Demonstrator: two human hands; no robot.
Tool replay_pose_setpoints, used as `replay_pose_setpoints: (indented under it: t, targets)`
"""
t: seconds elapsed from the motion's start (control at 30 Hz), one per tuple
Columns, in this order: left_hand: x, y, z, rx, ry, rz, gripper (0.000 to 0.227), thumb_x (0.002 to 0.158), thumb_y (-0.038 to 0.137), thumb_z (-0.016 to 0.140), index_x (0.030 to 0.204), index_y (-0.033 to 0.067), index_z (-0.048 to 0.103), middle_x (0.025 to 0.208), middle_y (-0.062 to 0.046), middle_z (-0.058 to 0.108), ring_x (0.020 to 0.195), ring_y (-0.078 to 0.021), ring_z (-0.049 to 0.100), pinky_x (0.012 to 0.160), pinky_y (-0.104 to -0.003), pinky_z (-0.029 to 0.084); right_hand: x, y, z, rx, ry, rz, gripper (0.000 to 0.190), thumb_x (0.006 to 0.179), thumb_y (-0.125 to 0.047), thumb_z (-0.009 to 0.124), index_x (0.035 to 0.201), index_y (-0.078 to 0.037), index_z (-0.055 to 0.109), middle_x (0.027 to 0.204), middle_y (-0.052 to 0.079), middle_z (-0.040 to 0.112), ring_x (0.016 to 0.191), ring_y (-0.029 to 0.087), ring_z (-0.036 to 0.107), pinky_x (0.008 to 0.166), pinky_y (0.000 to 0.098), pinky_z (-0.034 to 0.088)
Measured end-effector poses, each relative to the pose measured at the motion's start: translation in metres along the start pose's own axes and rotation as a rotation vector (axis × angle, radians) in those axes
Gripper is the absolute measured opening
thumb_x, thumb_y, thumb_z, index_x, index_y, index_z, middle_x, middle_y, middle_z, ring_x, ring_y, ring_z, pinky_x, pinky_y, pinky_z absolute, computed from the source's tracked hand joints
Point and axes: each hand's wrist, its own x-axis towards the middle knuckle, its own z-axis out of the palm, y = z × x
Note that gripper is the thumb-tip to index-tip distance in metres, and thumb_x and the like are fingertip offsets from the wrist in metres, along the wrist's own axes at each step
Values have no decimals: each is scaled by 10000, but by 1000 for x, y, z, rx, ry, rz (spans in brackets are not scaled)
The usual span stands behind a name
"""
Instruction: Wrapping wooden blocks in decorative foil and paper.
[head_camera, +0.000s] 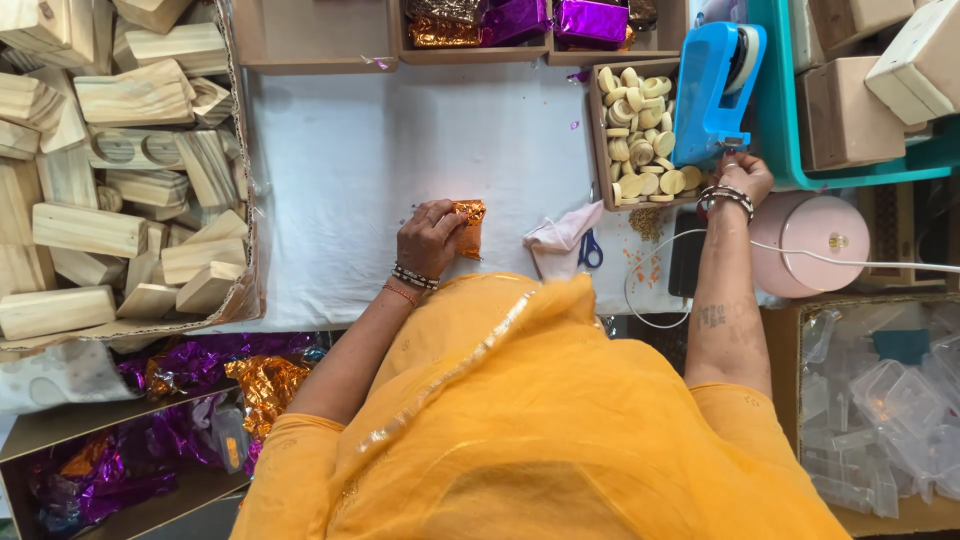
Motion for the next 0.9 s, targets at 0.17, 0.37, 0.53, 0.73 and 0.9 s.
replay_pose_setpoints:
  t: [0.17, 0.37, 0.53, 0.73, 0.9]
  targets:
    - [1, 1, 0, -17, 0, -3, 164, 860, 140, 782, 1015, 138, 729, 1119, -18, 682, 1079, -242, 664, 841, -383, 577, 18, 28, -12, -171, 78, -142, 89, 884, 7, 756, 882, -44, 683, 783, 24, 730, 647, 95, 666, 548, 245, 532]
    - [3, 3, -3, -48, 6, -10, 153, 838, 133, 790, 979, 143, 731, 1077, -3, 690, 1027, -220, 673, 794, -369, 580, -59, -4, 27, 71, -187, -84, 109, 956, -19, 762, 1012, -18, 668, 834, 35, 726, 680, 115, 675, 575, 270, 560]
    - [2, -1, 1, -71, 30, 9, 126, 849, 144, 791, 961, 144, 733, 1050, 1, 690, 1024, -210, 673, 790, -356, 580, -172, -9, 82, 213, -583, 111, 105, 976, -50, 718, 1076, -37, 689, 856, 67, 698, 675, 148, 661, 563, 290, 546]
    - [1, -3, 5, -76, 30, 5, 95, 857, 167, 793, 920, 138, 728, 1005, 10, 684, 989, -207, 679, 766, -361, 575, -283, 7, 132, -44, -837, 277, 108, 954, -104, 725, 1017, -19, 702, 877, 64, 741, 755, 135, 710, 679, 311, 622]
    - [2, -5, 5, -82, 27, 28, 116, 863, 194, 792, 916, 127, 713, 982, 11, 677, 958, -195, 677, 741, -348, 573, -319, 7, 145, -139, -883, 238, 89, 945, -85, 710, 964, 3, 715, 845, 39, 727, 724, 94, 685, 654, 278, 624]
